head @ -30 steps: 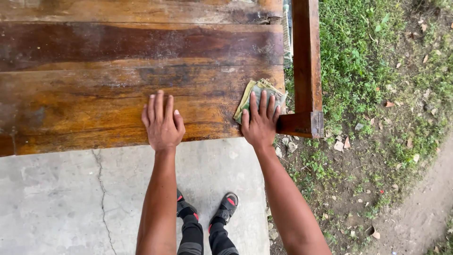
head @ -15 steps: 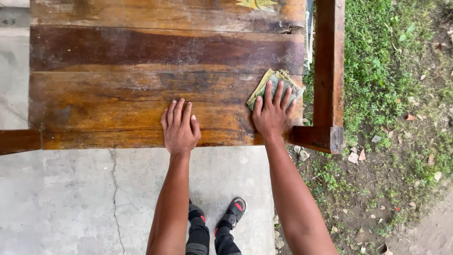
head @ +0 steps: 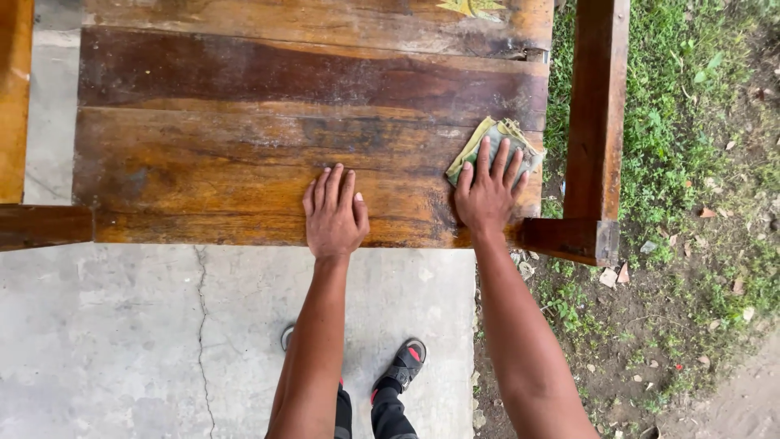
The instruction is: Sanding the surface of a wooden chair using sandpaper.
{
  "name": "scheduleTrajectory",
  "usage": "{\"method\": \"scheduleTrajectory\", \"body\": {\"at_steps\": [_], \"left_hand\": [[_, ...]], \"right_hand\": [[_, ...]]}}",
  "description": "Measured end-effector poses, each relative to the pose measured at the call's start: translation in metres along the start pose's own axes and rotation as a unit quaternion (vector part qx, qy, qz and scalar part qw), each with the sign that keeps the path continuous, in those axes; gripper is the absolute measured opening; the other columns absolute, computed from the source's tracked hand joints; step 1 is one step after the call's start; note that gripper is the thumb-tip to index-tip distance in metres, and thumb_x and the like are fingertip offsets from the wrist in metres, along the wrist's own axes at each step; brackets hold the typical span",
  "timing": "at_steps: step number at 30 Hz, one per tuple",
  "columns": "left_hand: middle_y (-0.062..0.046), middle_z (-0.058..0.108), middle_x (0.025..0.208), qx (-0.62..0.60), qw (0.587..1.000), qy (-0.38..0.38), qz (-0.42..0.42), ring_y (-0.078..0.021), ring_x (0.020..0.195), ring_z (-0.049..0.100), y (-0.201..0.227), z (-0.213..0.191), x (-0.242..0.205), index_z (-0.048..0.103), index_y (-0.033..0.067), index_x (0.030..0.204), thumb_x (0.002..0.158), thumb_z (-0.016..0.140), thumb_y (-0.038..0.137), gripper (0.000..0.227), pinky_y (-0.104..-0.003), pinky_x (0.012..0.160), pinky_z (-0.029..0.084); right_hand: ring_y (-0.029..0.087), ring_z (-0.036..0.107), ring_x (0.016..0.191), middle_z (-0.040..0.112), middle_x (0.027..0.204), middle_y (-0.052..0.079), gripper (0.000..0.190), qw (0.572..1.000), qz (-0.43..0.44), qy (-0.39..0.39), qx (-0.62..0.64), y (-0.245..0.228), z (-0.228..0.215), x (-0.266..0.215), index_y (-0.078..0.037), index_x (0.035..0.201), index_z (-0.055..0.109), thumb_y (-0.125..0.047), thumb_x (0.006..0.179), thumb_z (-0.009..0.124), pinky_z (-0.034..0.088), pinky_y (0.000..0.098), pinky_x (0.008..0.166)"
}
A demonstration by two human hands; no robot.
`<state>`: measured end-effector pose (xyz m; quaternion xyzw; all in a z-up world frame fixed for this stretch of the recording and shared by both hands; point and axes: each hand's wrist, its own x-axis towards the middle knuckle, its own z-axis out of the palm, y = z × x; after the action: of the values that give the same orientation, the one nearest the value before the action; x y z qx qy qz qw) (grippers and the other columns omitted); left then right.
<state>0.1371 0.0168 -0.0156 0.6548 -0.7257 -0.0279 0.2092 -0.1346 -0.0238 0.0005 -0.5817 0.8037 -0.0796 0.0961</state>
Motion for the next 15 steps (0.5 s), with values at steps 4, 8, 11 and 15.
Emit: {"method": "scheduleTrajectory", "body": {"at_steps": [4,8,11,15], "left_hand": [[-0.009,0.053,0.153,-0.009,1.000,0.010,-0.003,-0.0278,0.144,0.045,0.002,-0.006,0.003,0.064,0.0097,0.139,0.102,0.050,0.030,0.044,-0.052,0.125,0.026],[-0.010,0.052,0.155,-0.026,1.000,-0.004,-0.001,-0.0287,0.146,0.044,-0.001,-0.002,-0.001,0.063,0.0095,0.141,0.104,0.048,0.031,0.046,-0.051,0.125,0.027],[-0.009,0.052,0.155,-0.063,0.998,-0.010,0.010,-0.0283,0.148,0.043,-0.005,0.003,-0.002,0.059,0.0107,0.146,0.106,0.044,0.035,0.049,-0.051,0.126,0.027],[-0.008,0.050,0.157,-0.089,0.995,-0.027,0.027,-0.0291,0.148,0.041,-0.005,-0.005,-0.001,0.054,0.0138,0.152,0.106,0.043,0.045,0.057,-0.051,0.124,0.026]], "right_hand": [[0.035,0.004,0.161,0.013,0.176,0.010,0.065,1.000,0.008,0.003,-0.006,-0.006,-0.001,-0.005,-0.025,0.167,0.025,-0.049,0.106,0.029,-0.002,0.0555,0.128],[0.035,0.001,0.160,0.009,0.175,0.011,0.066,0.998,-0.021,-0.008,-0.051,-0.008,0.029,-0.012,-0.023,0.167,0.020,-0.051,0.108,0.025,-0.004,0.0562,0.126],[0.033,0.001,0.160,0.007,0.176,0.010,0.066,0.994,-0.066,-0.016,-0.091,-0.036,0.034,-0.035,-0.024,0.167,0.016,-0.052,0.108,0.022,-0.004,0.0551,0.127],[0.032,0.005,0.160,0.009,0.174,0.008,0.066,0.989,-0.088,-0.046,-0.105,-0.087,0.024,-0.065,-0.028,0.166,0.018,-0.053,0.105,0.024,0.001,0.0547,0.127]]}}
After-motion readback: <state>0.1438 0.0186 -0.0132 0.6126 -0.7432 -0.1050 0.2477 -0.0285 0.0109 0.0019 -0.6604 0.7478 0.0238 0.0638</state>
